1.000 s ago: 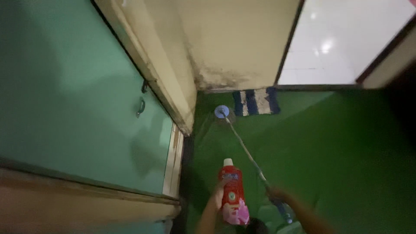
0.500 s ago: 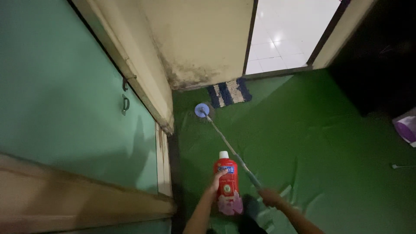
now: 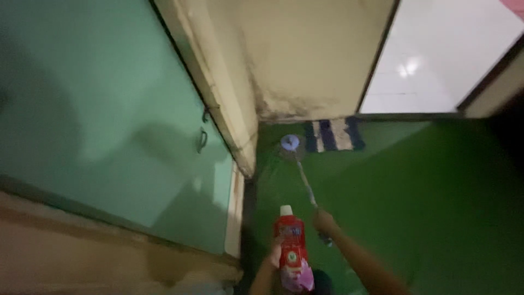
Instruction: Mopping the floor using a mop and liquid detergent.
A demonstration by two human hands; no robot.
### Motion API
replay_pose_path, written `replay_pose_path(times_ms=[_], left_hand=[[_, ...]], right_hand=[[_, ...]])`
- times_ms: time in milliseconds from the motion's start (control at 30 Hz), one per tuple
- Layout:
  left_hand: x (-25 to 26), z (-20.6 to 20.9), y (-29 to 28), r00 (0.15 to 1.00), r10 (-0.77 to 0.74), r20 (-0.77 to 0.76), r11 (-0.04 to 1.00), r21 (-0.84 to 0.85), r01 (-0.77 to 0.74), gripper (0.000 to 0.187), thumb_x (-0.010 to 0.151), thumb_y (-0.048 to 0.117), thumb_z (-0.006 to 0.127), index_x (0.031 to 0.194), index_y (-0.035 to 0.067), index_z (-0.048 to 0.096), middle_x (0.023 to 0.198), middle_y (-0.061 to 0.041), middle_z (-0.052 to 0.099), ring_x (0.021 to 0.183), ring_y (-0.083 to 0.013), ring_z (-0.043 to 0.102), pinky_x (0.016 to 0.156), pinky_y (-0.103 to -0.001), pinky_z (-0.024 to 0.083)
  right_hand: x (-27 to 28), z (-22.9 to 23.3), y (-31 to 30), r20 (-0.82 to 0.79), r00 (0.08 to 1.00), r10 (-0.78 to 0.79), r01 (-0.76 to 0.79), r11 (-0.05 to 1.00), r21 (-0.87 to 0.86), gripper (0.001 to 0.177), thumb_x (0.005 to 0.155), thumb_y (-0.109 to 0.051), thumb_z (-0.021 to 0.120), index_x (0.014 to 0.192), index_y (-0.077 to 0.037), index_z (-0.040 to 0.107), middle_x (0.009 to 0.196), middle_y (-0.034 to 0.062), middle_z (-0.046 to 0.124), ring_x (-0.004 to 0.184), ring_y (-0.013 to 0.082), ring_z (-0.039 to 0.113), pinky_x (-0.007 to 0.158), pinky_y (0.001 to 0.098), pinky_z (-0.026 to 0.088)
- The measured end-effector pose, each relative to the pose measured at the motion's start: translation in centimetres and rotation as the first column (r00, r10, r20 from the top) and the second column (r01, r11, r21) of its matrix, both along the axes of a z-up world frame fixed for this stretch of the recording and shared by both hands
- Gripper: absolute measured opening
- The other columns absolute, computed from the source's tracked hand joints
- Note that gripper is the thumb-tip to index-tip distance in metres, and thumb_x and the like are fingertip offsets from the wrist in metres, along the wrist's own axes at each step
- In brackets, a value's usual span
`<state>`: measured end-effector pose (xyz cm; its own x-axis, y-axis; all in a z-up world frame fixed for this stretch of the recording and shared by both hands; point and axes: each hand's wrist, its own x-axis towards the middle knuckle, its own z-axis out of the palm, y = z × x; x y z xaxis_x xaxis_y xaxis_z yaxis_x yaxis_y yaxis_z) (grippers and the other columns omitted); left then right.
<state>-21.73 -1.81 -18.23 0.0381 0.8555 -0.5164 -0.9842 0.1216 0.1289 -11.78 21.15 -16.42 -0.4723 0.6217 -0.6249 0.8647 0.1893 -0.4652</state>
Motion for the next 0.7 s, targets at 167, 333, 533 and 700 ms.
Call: replay_pose_path(times_ms=[167,333,533,700], left_hand=[[-4.7,-0.3,2.2,0.966,0.095,-0.242,0.995,0.014,-0.095,0.048,0.091,0.029,0.076,0.129,0.004,0.060,0.111,-0.012,0.070,0.099,-0.0264,0.069,0.089,-0.041,0.060],[-5.1,1.3,2.3,0.883,0.172,-0.436,0.974,-0.062,-0.220,0.044,0.085,0.024,0.078,0.123,0.009,0.062,0.099,-0.010,0.070,0.089,-0.0267,0.069,0.080,-0.042,0.059],[-2.5,2.3,1.8,0.970,0.141,-0.197,0.990,0.054,-0.133,0.041,0.086,0.030,0.075,0.115,0.003,0.064,0.096,-0.013,0.071,0.084,-0.0283,0.071,0.077,-0.042,0.061],[1.2,5.5,-3.2,0.979,0.052,-0.198,0.998,0.053,-0.042,0.039,0.092,0.035,0.073,0.115,0.005,0.065,0.097,-0.010,0.071,0.084,-0.0241,0.071,0.079,-0.041,0.060]], right_hand=[[-4.5,-6.9,10.3,0.262,0.830,0.493,-0.554,0.785,0.278,0.028,0.107,-0.023,0.049,0.126,-0.005,0.060,0.113,0.0114,0.067,0.092,0.0208,0.064,0.075,0.0353,0.056],[-3.8,-7.3,13.7,0.492,0.658,0.570,-0.743,0.599,0.300,0.031,0.105,-0.023,0.052,0.129,-0.005,0.059,0.112,0.0105,0.066,0.089,0.0185,0.064,0.075,0.0333,0.058],[3.0,-0.7,7.6,-0.140,0.989,-0.054,0.059,0.998,0.035,0.042,0.107,-0.033,0.046,0.144,-0.012,0.048,0.108,0.0092,0.065,0.081,0.0198,0.062,0.069,0.0385,0.054],[9.5,4.5,-1.0,0.115,0.993,0.015,-0.005,0.996,-0.089,0.061,0.107,-0.026,0.049,0.163,-0.014,0.030,0.123,0.0176,0.072,0.099,0.0295,0.066,0.088,0.0468,0.058]])
